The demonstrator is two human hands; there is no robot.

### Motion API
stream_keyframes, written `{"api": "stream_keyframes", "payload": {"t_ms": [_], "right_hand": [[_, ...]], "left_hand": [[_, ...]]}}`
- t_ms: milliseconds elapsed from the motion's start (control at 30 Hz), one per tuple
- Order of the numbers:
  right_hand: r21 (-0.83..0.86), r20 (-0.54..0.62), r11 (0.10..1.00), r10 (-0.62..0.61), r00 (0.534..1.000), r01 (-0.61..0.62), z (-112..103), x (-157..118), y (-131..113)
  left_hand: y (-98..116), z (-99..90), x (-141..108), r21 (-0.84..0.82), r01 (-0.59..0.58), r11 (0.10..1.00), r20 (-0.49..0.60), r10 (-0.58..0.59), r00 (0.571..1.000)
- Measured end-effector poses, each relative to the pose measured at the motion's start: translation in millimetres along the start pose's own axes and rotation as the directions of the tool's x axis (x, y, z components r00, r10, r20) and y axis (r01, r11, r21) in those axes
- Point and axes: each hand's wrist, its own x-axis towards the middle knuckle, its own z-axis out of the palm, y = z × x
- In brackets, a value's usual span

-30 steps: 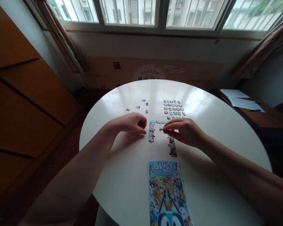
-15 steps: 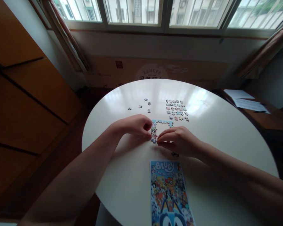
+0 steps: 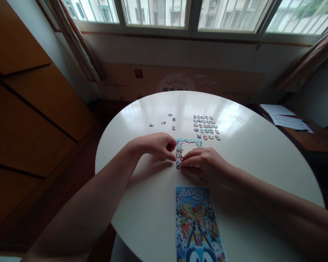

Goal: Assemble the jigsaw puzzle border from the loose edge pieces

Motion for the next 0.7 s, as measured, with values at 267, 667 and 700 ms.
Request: {"api": "stream_keyframes", "payload": {"t_ms": [267, 667, 700], "right_hand": [[0.035, 0.018, 0.999, -0.013, 1.000, 0.012, -2, 1, 2], [0.032, -0.008, 0.999, -0.036, 0.999, 0.036, 0, 1, 2], [0.029, -0.010, 0.999, -0.038, 0.999, 0.038, 1, 1, 2]], "left_hand": [[17, 2.6, -8, 0.119, 0.063, 0.991, 0.097, -0.074, 0.993], [2, -10.5, -15, 0.039, 0.075, 0.996, -0.015, -0.074, 0.997], [4, -8.6, -13, 0.035, 0.057, 0.998, -0.025, -0.057, 0.998]]}}
